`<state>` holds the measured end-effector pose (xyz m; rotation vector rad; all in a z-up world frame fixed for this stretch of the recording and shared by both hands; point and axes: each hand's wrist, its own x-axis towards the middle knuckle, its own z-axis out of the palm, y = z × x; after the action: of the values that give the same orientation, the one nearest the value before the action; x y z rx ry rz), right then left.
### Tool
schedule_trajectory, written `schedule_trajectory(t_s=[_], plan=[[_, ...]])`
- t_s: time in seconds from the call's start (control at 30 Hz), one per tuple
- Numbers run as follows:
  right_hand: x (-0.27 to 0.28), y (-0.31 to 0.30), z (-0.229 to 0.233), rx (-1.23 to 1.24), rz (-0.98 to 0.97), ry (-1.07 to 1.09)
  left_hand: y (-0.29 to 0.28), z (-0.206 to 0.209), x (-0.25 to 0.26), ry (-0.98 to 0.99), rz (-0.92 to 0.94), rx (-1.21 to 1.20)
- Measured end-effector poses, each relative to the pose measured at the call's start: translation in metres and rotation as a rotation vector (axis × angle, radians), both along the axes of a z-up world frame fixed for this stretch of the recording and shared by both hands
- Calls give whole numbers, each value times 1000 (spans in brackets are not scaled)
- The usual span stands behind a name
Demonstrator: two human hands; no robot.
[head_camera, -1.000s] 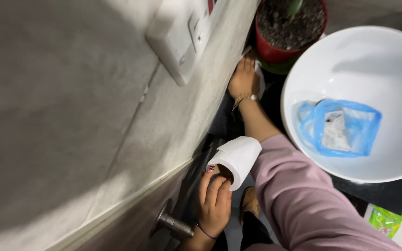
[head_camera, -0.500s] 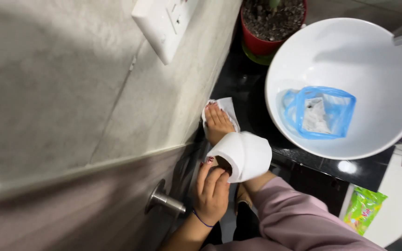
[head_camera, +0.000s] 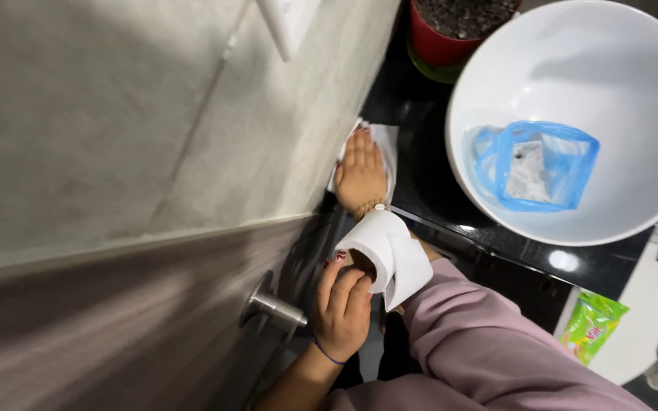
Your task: The person cleans the bathroom sink countertop and the cabinet under the sink using a spray bottle and wipes. They wipe the countertop, the cabinet interior, and the cabinet door, then place toilet paper rolls and a pack of wipes on the countertop.
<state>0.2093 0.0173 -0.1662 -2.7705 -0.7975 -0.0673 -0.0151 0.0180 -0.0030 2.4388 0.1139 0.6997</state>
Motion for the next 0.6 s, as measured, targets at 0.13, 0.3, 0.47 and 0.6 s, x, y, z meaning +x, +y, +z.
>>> schedule_trajectory(t_s=[0.13,0.3,0.47,0.6], plan=[[-18,-49,31,78,102,27,-9,3,7,-17,-30,0],[-26,-156,54,-212,-89,385,-15,17,21,-5,-42,8],[-17,-207,37,-385,-244,347,-13,26,22,2,-28,28],[19,-158,85,-270,-267,202,-9,25,22,15,-25,19]])
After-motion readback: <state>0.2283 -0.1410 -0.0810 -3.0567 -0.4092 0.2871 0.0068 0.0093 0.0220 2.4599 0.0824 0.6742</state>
